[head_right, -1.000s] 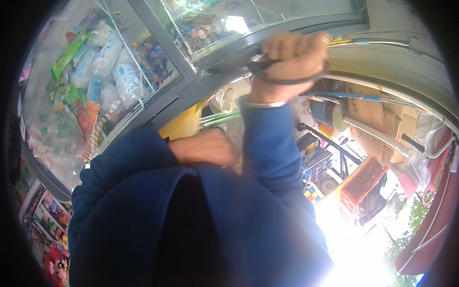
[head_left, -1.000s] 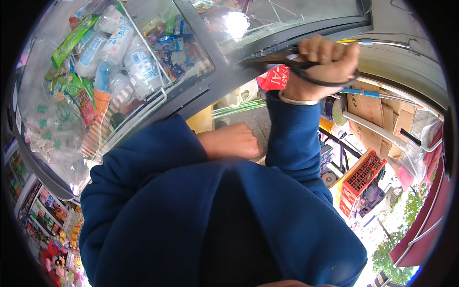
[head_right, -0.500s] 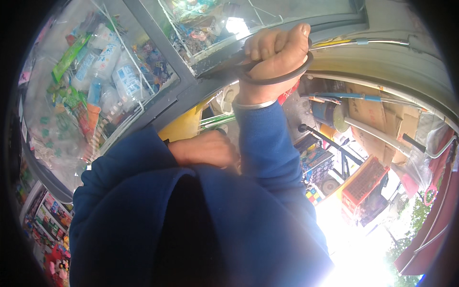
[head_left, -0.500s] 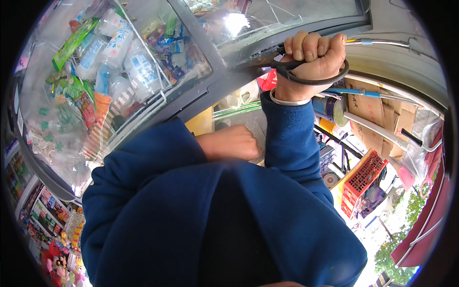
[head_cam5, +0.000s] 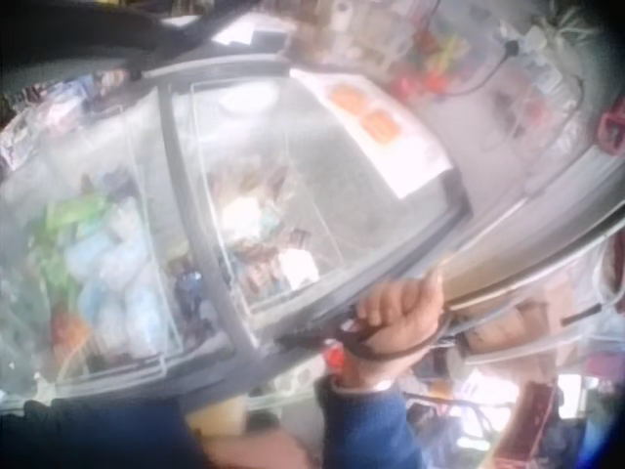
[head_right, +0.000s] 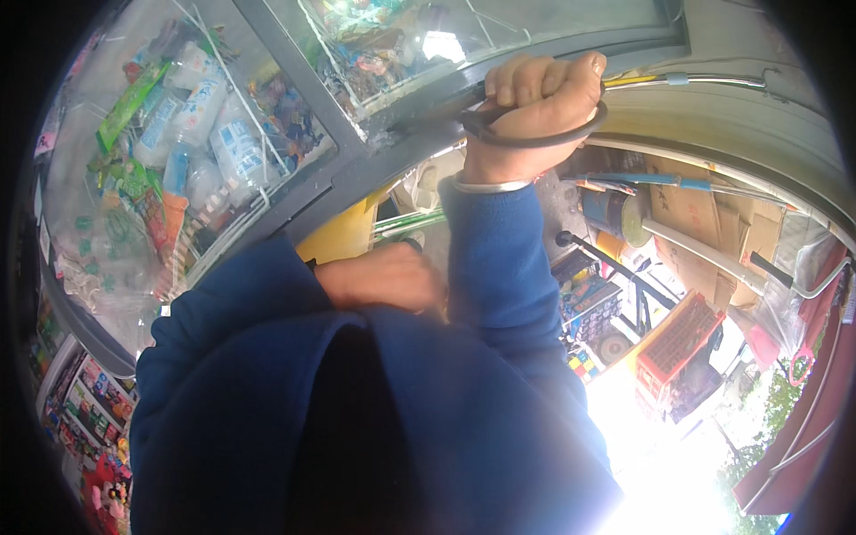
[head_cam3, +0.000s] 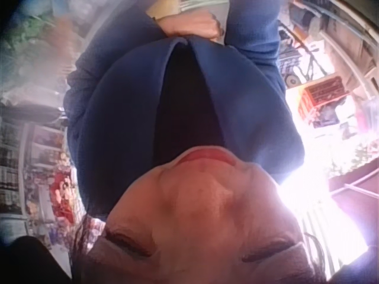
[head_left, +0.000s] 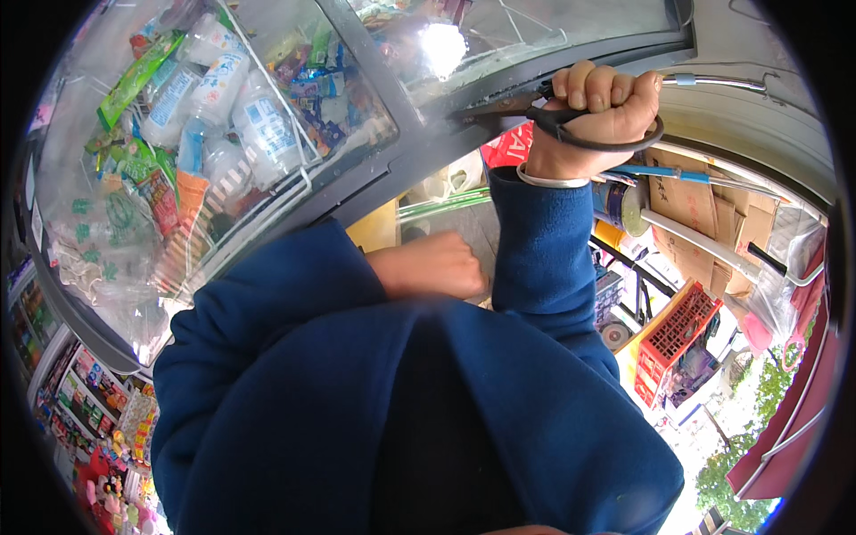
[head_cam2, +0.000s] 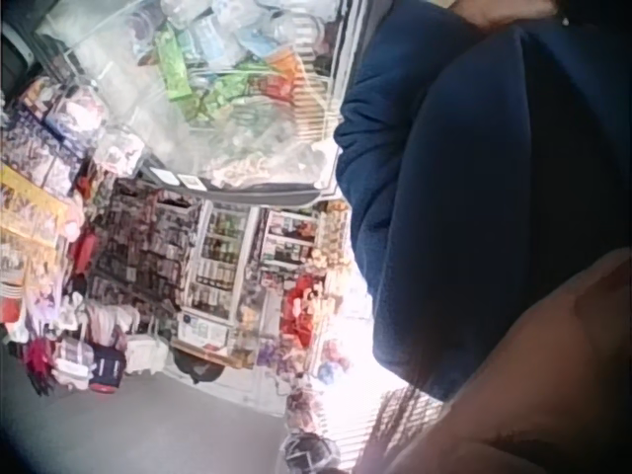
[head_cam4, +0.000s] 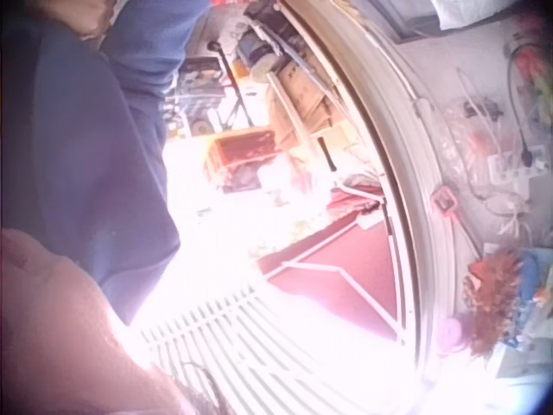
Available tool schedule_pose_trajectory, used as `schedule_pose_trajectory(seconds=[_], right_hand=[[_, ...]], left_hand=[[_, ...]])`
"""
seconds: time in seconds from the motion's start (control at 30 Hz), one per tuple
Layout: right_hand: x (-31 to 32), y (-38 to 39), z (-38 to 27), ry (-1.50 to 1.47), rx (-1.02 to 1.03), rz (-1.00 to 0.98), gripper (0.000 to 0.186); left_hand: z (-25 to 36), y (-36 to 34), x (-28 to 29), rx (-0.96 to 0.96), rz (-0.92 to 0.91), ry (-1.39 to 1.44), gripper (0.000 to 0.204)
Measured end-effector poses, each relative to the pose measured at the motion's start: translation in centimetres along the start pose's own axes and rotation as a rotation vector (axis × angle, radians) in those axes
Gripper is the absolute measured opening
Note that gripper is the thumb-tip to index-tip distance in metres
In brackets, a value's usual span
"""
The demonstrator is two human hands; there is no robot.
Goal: The person uses scissors to cut and remove a rubber seal from the edge of a freezer door. They then move around the store, handling a pot lid and a box before returning to the freezer to continue cutting the seal.
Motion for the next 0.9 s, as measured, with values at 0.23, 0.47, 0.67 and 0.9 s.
schedule_pose_trajectory(seconds=[0.23,0.47,0.67,0.9], right_hand=[[0.8,0.3,1.1,-0.034,-0.02,0.134,0.047],[0.5,-0.3,-0.8,-0.11,0.139,0.22,0.046],[-0.4,0.4,0.4,-0.038,0.004,0.039,0.048],[-0.7,0.6,0.7,-0.061,-0.133,0.063,0.047]], left_hand=[[0.1,0.1,0.3,-0.008,0.011,0.051,0.009],[-0.1,0.2,0.6,-0.04,0.055,0.043,0.009],[0.1,0.2,0.4,-0.01,0.034,0.023,0.009],[-0.1,0.2,0.4,-0.012,0.06,0.004,0.011]])
Point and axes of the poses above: each hand's wrist, its own y-axis away from the middle knuckle, its own x-axis out of the back of the hand, z = x × y, the point moved 5 cm from there along -y, towards the middle knuckle, and after that the axes turned 15 degrees about x, right-handed, at the moved point
